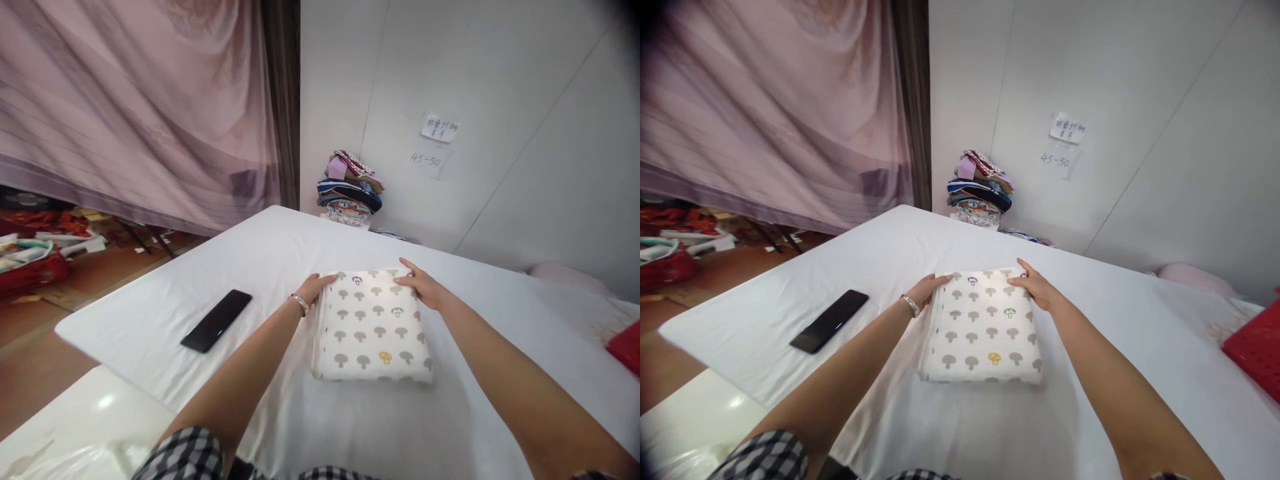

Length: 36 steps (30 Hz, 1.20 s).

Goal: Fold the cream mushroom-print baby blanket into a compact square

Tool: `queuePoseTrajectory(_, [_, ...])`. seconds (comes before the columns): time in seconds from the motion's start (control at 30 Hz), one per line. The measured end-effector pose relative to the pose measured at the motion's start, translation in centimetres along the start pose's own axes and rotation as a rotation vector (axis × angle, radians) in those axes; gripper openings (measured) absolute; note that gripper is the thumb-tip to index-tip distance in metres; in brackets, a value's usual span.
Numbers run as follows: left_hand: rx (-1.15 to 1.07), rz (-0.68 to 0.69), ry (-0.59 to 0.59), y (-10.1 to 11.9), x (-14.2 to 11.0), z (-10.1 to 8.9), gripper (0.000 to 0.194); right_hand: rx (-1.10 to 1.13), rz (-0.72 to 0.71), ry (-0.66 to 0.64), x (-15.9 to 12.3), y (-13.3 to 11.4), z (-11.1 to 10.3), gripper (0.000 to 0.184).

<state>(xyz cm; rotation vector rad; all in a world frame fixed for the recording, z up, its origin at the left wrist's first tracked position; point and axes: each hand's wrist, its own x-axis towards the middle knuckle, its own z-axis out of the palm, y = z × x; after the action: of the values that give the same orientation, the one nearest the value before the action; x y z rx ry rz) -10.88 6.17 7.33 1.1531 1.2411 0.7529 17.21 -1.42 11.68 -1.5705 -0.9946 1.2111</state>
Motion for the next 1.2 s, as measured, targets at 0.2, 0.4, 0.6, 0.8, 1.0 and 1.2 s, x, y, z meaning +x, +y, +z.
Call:
queuePoseTrajectory(0.2, [-0.045, 0.011, -0.037, 2.8, -2.1, -0.8, 0.09, -0.066, -0.057, -0.006, -2.0, -2.3, -1.1, 0.096])
queuePoseTrajectory(0.4, [-0.083, 0.427, -0.092, 9.4, -3.6, -1.9, 0.098, -0.266, -0.392, 0.077, -3.8, -7.8, -2.5, 0.091])
queuePoseTrajectory(0.6, [0.196, 0.987, -0.051, 12.4, -7.0, -3.1, 0.091, -0.776, -0.885, 0.272, -7.0, -9.2, -3.8, 0.074])
queuePoseTrajectory(0.8, [0.655, 0.912, -0.316, -0.9, -11.0, -3.3, 0.044, -1.093, -1.093, 0.114, -10.9, 6.0, -2.8, 0.056])
queuePoseTrajectory(1.0, [0.832, 0.972, -0.466, -10.7, -13.1, -2.9, 0.052, -1.104, -1.127, 0.094, -14.6, 15.9, -0.3, 0.057])
queuePoseTrajectory(1.2, [0.742, 0.86, -0.514, -9.4, -15.1, -3.8, 0.052, -1.091, -0.962, -0.04, -16.7, 13.8, -0.5, 0.05])
